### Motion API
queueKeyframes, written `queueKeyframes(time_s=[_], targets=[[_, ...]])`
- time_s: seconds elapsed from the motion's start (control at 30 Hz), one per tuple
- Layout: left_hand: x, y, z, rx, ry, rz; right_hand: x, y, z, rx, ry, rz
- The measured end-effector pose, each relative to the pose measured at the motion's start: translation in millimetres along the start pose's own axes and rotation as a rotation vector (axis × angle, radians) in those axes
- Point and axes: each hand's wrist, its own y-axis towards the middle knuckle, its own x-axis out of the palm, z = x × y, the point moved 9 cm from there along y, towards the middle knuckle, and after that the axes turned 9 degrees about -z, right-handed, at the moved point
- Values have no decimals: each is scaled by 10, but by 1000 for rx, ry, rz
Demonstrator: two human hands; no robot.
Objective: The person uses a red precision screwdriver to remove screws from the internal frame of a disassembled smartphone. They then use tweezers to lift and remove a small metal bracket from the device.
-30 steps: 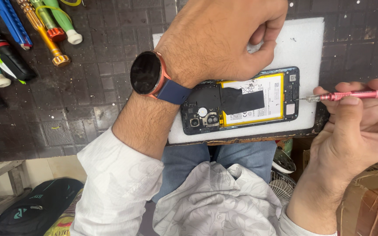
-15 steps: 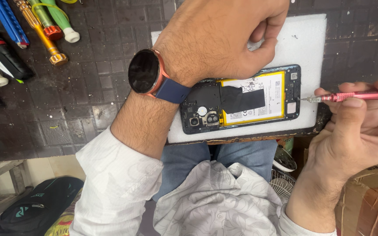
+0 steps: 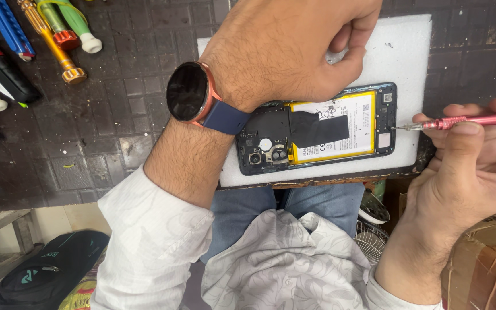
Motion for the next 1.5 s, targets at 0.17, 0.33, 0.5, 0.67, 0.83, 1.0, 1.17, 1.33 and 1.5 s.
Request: queueKeyframes(time_s=[0.17, 0.33, 0.5, 0.67, 0.83, 1.0, 1.17, 1.33, 1.5], targets=[[-3, 6, 3, -1, 12, 0, -14, 13, 20, 4, 7, -7], [24, 8, 3, 2, 16, 3, -33, 33, 36, 0, -2, 1], [40, 7, 1, 3, 13, 4, -23, 33, 4, -16, -44, -11], [38, 14, 14, 18, 13, 10, -16, 37, -13, -7, -23, -7], [34, 8, 29, 22, 6, 13, 1, 39, -41, -27, -30, -19], [32, -11, 28, 5, -6, 14, -15, 25, -7, -14, -31, -20], [41, -11, 28, 0, -4, 8, -42, -2, 8, -37, -16, -7], [47, -16, 37, -11, 2, 5, -72, -40, 11, -44, -15, 5], [68, 17, 26, -21, 9, -15, -101, -60, 16, -47, -17, 21]])
